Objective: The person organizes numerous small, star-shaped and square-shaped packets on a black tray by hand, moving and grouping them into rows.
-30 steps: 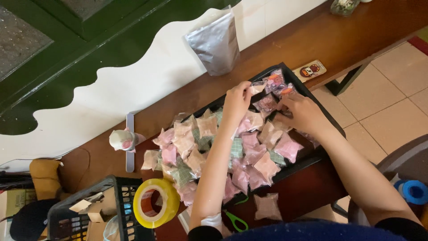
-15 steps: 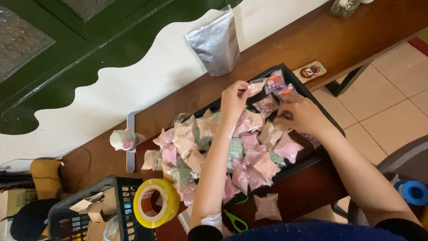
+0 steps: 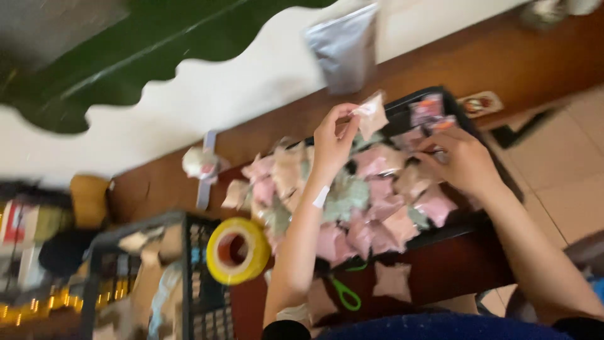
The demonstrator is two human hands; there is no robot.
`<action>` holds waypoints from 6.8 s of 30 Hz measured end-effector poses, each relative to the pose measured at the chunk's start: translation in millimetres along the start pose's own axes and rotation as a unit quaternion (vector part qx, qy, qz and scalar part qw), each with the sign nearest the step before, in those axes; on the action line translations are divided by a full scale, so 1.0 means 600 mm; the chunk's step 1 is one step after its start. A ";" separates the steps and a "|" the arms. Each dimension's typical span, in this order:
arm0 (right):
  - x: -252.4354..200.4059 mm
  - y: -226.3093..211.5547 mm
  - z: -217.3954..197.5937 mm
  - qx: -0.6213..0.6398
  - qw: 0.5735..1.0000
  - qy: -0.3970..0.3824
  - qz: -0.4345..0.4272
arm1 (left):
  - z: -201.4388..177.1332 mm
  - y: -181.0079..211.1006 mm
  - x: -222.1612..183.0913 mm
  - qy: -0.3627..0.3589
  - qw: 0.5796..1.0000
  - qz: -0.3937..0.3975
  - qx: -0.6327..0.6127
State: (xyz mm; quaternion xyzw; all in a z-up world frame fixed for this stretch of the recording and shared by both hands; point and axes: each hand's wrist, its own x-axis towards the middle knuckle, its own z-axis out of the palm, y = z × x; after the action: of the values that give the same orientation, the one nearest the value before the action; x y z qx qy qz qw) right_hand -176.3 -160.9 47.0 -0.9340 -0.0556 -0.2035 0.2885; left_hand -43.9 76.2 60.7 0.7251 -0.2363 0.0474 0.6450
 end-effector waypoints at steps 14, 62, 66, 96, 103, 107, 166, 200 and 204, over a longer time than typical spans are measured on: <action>0.028 -0.358 0.285 0.117 0.914 -0.222 -0.319 | -0.408 0.018 -0.300 0.204 0.975 -0.077 -0.031; 0.036 -0.437 0.245 0.175 0.965 -0.141 -0.136 | -0.325 -0.029 -0.381 0.263 0.942 -0.093 -0.185; 0.032 -0.435 0.242 0.149 0.965 -0.107 -0.189 | -0.320 -0.033 -0.379 0.278 0.938 -0.093 -0.184; 0.012 -0.384 0.272 0.489 0.846 -0.176 -0.119 | -0.323 -0.041 -0.382 0.273 0.873 -0.132 -0.382; 0.017 -0.395 0.266 0.595 0.784 -0.176 -0.030 | -0.291 -0.020 -0.374 0.265 0.918 -0.040 -0.292; 0.021 -0.405 0.277 0.592 0.774 -0.213 0.070 | -0.273 -0.019 -0.367 0.266 0.925 -0.026 -0.269; 0.038 -0.331 0.246 0.457 0.867 -0.197 -0.025 | -0.247 -0.004 -0.346 0.236 0.939 -0.020 -0.250; 0.091 0.083 0.040 -0.029 0.998 -0.049 -0.036 | -0.170 0.043 -0.297 0.098 0.955 0.079 0.270; 0.039 0.135 0.021 -0.120 0.927 -0.296 0.197 | -0.168 0.048 -0.295 0.083 0.951 0.096 0.282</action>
State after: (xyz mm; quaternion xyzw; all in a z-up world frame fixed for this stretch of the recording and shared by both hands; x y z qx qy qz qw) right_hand -132.7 -221.2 5.3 -0.9715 0.0712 0.1379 0.1790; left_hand -188.1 221.0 37.3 0.8450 -0.2273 0.2339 0.4239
